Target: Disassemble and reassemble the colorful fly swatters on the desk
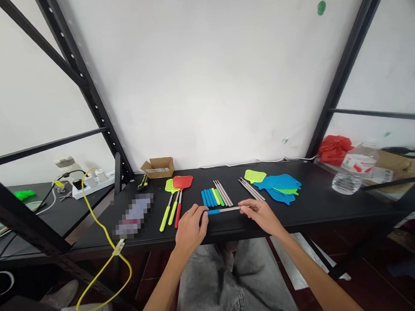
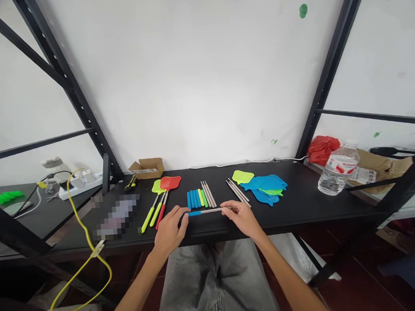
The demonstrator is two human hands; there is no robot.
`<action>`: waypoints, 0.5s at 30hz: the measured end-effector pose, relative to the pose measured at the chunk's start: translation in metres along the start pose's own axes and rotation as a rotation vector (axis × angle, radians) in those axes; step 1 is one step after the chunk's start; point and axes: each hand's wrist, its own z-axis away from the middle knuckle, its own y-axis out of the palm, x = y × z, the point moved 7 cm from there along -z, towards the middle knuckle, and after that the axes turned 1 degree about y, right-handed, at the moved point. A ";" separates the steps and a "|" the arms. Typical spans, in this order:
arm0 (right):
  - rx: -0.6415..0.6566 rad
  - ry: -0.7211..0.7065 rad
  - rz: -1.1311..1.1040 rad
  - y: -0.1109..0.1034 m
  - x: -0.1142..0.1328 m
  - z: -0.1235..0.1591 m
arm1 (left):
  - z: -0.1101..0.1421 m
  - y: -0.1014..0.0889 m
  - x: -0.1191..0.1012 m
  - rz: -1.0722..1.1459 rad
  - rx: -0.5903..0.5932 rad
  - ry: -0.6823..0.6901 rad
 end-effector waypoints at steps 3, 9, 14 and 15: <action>-0.028 0.041 -0.125 -0.005 -0.011 -0.004 | -0.001 -0.002 0.003 0.024 -0.016 -0.040; 0.005 0.039 -0.080 -0.004 -0.012 -0.004 | -0.001 0.003 0.009 0.032 0.029 -0.064; -0.059 0.046 -0.106 -0.005 -0.010 -0.003 | 0.000 0.007 0.012 0.012 0.071 -0.079; -0.071 0.043 -0.122 -0.006 -0.010 -0.003 | 0.000 0.007 0.011 0.008 0.079 -0.071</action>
